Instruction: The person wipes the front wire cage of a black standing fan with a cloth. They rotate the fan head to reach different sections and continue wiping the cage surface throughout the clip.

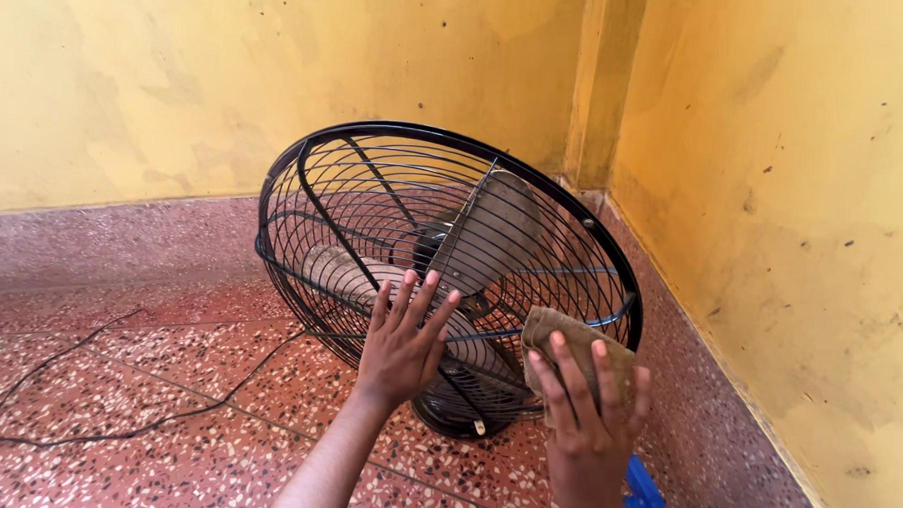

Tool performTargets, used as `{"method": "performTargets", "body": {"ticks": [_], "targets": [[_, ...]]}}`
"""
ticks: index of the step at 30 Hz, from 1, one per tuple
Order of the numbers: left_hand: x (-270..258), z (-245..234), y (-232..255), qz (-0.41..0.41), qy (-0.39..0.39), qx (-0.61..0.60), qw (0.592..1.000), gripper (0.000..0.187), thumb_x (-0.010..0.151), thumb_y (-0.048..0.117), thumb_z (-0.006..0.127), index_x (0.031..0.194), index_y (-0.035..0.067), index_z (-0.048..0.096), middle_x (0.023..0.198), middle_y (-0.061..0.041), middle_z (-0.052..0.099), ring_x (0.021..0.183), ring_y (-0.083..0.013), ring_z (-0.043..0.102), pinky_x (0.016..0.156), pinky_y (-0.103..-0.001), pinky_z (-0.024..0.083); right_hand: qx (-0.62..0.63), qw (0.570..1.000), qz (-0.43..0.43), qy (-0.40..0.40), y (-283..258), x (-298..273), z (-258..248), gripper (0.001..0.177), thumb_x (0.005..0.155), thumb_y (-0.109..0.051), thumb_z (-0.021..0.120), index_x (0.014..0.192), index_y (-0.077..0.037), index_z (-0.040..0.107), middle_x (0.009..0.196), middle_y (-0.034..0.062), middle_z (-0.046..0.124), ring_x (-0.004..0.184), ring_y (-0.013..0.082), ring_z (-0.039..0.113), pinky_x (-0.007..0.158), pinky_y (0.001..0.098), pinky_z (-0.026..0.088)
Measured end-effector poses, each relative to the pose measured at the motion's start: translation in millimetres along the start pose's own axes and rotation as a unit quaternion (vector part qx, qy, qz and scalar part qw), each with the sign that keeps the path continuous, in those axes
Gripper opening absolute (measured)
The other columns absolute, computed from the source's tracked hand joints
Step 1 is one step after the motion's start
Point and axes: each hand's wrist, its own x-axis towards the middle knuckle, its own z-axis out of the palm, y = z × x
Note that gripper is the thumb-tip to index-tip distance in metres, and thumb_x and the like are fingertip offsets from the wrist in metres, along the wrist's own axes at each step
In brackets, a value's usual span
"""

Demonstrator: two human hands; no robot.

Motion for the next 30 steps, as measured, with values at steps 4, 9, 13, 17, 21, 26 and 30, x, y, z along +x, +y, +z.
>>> {"method": "performTargets", "body": {"ticks": [4,9,13,17,21,26,30], "targets": [[-9,7,2,-0.018,-0.008,0.004,1.000,0.055,0.103,0.029,0.044,0.158,0.025,0.040,0.168,-0.012,0.030,0.158,-0.0342,0.019,0.128,-0.053,0.010,0.006,0.998,-0.011,-0.055,-3,-17,19,0.069,0.080,0.006,0.067,0.138,-0.032,0.059,0.152,-0.0088,0.050,0.148,0.0213,0.034,0.127,0.0499,0.022],[-13,16,1,0.001,0.029,-0.016,0.999,0.076,0.096,0.056,0.055,0.158,0.018,0.035,0.165,-0.018,0.027,0.154,-0.0389,0.017,0.124,-0.055,0.010,0.014,0.996,-0.024,-0.088,0,-29,23,0.071,0.078,0.002,0.068,0.140,-0.030,0.058,0.150,-0.0089,0.050,0.145,0.0207,0.037,0.124,0.0489,0.024],[-17,27,2,0.002,0.055,0.017,0.998,0.085,0.092,0.066,0.062,0.158,0.019,0.036,0.165,-0.018,0.027,0.155,-0.0393,0.019,0.125,-0.054,0.014,0.053,0.998,-0.011,-0.035,0,-13,15,0.067,0.082,-0.010,0.070,0.144,-0.027,0.052,0.152,-0.0081,0.047,0.147,0.0232,0.035,0.124,0.0484,0.026],[-28,34,-2,-0.001,0.041,0.027,0.999,0.079,0.093,0.060,0.063,0.157,0.021,0.038,0.165,-0.018,0.027,0.155,-0.0395,0.021,0.124,-0.051,0.017,0.016,0.999,0.013,-0.050,0,-10,16,0.067,0.082,-0.010,0.069,0.145,-0.025,0.051,0.150,-0.0078,0.047,0.147,0.0227,0.035,0.125,0.0488,0.027],[-32,43,1,-0.011,0.057,0.032,0.998,0.071,0.095,0.052,0.061,0.156,0.022,0.039,0.164,-0.018,0.029,0.155,-0.0399,0.021,0.125,-0.052,0.019,0.000,1.000,-0.007,-0.028,1,-34,42,0.067,0.086,-0.016,0.071,0.148,-0.024,0.046,0.148,-0.0059,0.045,0.145,0.0208,0.034,0.124,0.0514,0.024],[-34,50,6,-0.020,0.060,0.033,0.997,0.072,0.096,0.049,0.059,0.157,0.020,0.034,0.163,-0.021,0.025,0.154,-0.0426,0.018,0.124,-0.056,0.018,0.005,1.000,-0.016,-0.004,4,-54,59,0.067,0.086,-0.016,0.072,0.147,-0.026,0.046,0.148,-0.0077,0.044,0.143,0.0205,0.035,0.123,0.0499,0.023],[-38,54,8,-0.024,0.058,0.027,0.998,0.071,0.097,0.047,0.060,0.158,0.020,0.034,0.163,-0.021,0.025,0.154,-0.0432,0.018,0.124,-0.056,0.019,-0.011,1.000,0.004,-0.009,9,-32,43,0.075,0.079,-0.003,0.074,0.145,-0.024,0.047,0.150,-0.0066,0.045,0.144,0.0228,0.037,0.123,0.0492,0.024]]}}
